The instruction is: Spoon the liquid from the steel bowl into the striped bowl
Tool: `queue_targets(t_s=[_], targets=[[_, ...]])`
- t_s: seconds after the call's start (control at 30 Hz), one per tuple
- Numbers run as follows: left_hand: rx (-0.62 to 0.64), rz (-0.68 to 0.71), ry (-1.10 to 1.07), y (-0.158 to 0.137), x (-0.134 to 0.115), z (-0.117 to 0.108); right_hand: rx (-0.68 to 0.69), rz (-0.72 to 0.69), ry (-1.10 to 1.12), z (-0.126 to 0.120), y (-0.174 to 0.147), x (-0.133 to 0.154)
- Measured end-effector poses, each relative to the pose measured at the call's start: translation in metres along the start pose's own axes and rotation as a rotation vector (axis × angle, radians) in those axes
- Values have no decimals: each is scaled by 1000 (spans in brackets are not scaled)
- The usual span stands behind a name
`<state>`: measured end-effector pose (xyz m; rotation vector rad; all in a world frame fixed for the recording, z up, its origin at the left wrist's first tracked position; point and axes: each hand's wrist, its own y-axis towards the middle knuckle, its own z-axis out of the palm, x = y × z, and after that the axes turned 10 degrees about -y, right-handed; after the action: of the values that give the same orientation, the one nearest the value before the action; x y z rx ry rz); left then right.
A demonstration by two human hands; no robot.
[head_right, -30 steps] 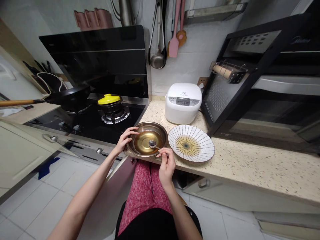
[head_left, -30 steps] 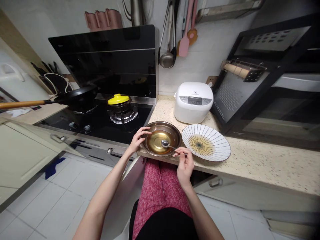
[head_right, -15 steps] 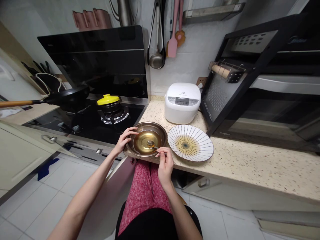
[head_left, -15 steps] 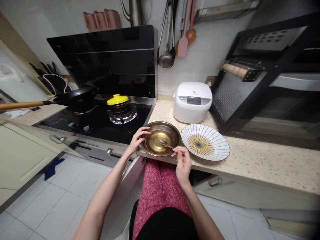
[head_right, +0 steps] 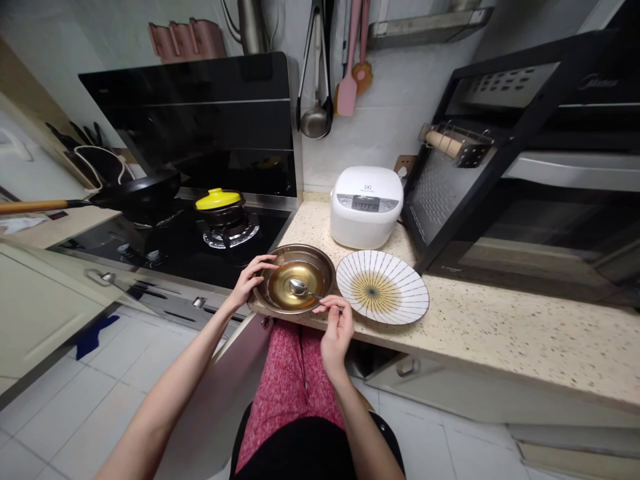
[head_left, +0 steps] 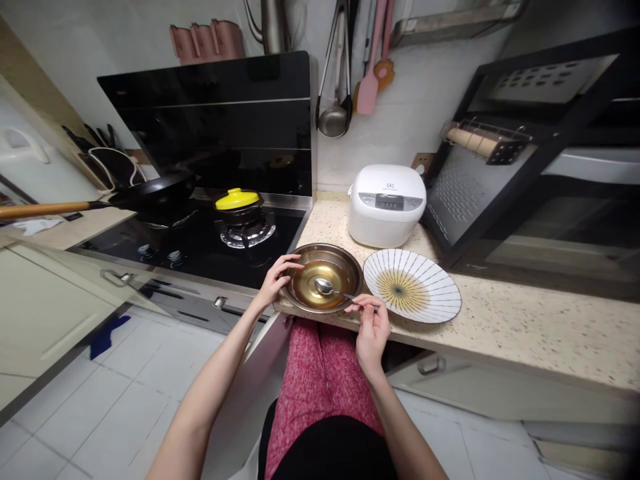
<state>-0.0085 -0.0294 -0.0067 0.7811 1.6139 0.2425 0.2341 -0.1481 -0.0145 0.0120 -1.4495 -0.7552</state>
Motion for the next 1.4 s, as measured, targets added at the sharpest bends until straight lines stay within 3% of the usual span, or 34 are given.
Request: queue_targets(t_s=[0.4,0.97,1.4], targets=[[-6,-9,9,0,0,0,-125,-33,23,-10,3,15],[1,2,4,0,2,0,-400,-273,-225,-38,25,33],[5,6,4,1,4,-1,-324,-654,-567,-50,33,25]])
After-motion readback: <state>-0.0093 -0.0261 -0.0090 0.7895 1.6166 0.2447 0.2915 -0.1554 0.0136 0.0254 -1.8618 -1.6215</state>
